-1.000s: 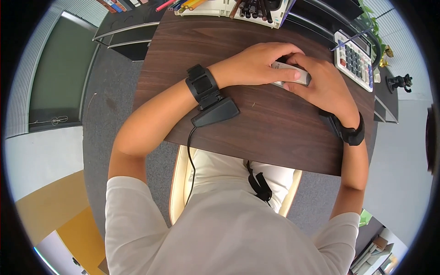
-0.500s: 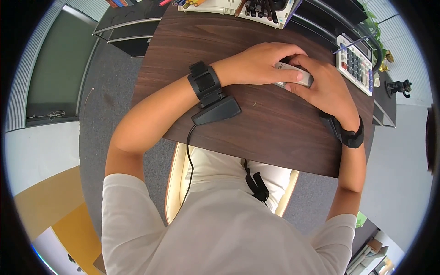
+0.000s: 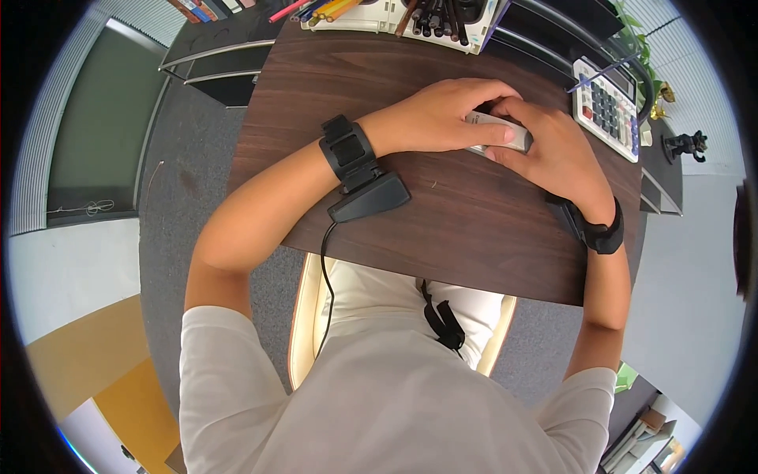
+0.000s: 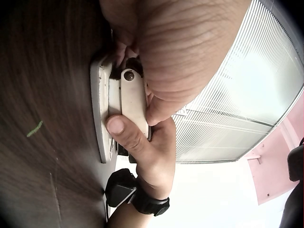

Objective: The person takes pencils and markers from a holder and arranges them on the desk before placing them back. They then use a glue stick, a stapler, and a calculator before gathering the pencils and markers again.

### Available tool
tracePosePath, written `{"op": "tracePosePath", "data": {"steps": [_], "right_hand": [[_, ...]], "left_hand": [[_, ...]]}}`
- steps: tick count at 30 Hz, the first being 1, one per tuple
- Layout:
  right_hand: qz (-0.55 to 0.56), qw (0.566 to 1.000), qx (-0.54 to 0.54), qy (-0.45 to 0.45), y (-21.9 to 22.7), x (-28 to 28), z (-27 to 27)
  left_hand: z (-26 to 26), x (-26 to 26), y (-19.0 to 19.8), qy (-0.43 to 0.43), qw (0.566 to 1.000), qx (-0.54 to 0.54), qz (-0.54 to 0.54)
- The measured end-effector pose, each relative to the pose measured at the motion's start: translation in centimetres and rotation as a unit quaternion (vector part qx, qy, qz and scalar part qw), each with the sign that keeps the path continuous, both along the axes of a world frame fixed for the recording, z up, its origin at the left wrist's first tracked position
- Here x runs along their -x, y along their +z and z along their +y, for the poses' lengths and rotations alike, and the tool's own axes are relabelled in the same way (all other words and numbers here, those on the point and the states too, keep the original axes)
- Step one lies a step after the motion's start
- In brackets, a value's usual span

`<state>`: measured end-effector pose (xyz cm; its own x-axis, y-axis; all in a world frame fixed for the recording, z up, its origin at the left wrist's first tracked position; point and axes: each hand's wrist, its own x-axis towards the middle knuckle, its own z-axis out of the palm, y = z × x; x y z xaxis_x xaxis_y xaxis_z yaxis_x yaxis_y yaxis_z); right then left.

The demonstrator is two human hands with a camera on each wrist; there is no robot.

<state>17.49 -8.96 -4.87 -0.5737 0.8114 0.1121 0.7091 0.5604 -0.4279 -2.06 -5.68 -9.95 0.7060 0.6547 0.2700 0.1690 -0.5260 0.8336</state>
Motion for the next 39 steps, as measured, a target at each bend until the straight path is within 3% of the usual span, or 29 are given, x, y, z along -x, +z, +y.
{"op": "tracePosePath", "data": {"steps": [39], "right_hand": [[0.004,1.000,-0.026,0.013,-0.50,-0.36,0.14]], "left_hand": [[-0.20,0.06,0.69,-0.010,0.999,0.039,0.000]]}}
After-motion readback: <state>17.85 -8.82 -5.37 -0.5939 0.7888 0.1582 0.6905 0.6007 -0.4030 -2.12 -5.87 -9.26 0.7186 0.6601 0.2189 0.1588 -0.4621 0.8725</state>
